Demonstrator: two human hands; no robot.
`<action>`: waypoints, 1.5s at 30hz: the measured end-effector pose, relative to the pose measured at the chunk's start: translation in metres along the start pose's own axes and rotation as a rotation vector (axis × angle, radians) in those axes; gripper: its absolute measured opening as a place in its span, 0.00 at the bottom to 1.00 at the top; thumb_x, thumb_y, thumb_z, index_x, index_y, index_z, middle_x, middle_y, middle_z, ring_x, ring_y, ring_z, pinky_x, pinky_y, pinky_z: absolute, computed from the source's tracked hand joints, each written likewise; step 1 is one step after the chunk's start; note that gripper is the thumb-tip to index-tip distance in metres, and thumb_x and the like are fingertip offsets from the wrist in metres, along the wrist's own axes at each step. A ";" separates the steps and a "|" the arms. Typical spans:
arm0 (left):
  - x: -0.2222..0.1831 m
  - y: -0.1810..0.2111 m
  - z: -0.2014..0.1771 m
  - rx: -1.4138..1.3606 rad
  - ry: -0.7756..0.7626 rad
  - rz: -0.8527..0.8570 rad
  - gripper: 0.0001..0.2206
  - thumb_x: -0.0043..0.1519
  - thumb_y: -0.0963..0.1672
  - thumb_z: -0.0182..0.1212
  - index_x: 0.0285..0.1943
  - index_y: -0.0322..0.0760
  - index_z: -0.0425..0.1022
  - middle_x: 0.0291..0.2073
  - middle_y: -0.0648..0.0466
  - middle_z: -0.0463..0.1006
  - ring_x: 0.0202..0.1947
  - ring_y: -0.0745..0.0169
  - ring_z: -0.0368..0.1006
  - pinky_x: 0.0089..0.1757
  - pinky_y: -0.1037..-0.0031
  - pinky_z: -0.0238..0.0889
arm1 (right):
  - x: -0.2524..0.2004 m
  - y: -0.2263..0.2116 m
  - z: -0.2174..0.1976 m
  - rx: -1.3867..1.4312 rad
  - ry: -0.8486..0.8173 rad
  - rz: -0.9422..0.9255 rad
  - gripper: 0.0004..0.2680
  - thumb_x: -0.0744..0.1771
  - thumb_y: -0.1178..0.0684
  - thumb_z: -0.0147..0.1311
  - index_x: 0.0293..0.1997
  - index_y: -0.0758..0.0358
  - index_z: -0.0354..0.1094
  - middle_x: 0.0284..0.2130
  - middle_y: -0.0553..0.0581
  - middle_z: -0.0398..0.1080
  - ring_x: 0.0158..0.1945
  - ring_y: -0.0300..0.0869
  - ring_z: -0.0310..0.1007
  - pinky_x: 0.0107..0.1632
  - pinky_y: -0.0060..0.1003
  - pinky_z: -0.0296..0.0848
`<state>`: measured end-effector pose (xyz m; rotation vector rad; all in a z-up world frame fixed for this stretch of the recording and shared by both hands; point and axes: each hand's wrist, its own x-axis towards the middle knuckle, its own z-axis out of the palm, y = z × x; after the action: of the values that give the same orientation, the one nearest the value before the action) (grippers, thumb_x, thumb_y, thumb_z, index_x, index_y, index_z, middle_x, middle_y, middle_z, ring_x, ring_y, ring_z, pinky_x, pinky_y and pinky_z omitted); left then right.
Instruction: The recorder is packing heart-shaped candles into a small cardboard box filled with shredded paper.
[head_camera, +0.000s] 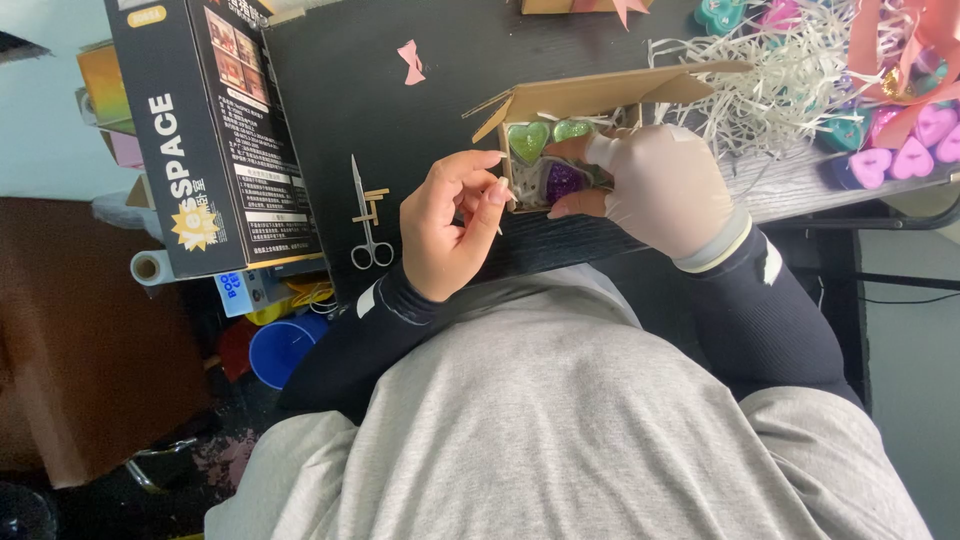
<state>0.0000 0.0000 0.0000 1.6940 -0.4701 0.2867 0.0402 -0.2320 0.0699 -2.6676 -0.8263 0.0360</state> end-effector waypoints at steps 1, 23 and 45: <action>0.000 0.002 0.000 -0.005 0.004 -0.011 0.10 0.73 0.39 0.58 0.62 0.33 0.67 0.37 0.53 0.81 0.29 0.77 0.74 0.30 0.88 0.66 | -0.001 0.000 0.000 0.050 0.018 0.000 0.21 0.61 0.37 0.66 0.54 0.55 0.77 0.24 0.57 0.75 0.25 0.49 0.75 0.33 0.41 0.72; 0.005 -0.004 0.012 0.449 -0.226 0.081 0.11 0.59 0.43 0.74 0.45 0.36 0.76 0.37 0.55 0.77 0.34 0.67 0.78 0.35 0.76 0.72 | -0.030 -0.011 0.013 -0.109 0.197 0.102 0.17 0.61 0.41 0.70 0.46 0.62 0.78 0.35 0.60 0.73 0.34 0.51 0.75 0.38 0.43 0.73; 0.006 -0.014 0.007 0.485 0.012 0.030 0.65 0.46 0.56 0.87 0.77 0.32 0.31 0.69 0.33 0.47 0.68 0.40 0.54 0.61 0.58 0.61 | -0.065 0.068 0.012 0.291 0.366 0.052 0.53 0.54 0.39 0.79 0.78 0.54 0.28 0.72 0.68 0.44 0.65 0.51 0.60 0.56 0.41 0.70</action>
<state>0.0115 -0.0065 -0.0111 2.1562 -0.4395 0.4593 0.0218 -0.3166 0.0310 -2.3223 -0.5833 -0.2882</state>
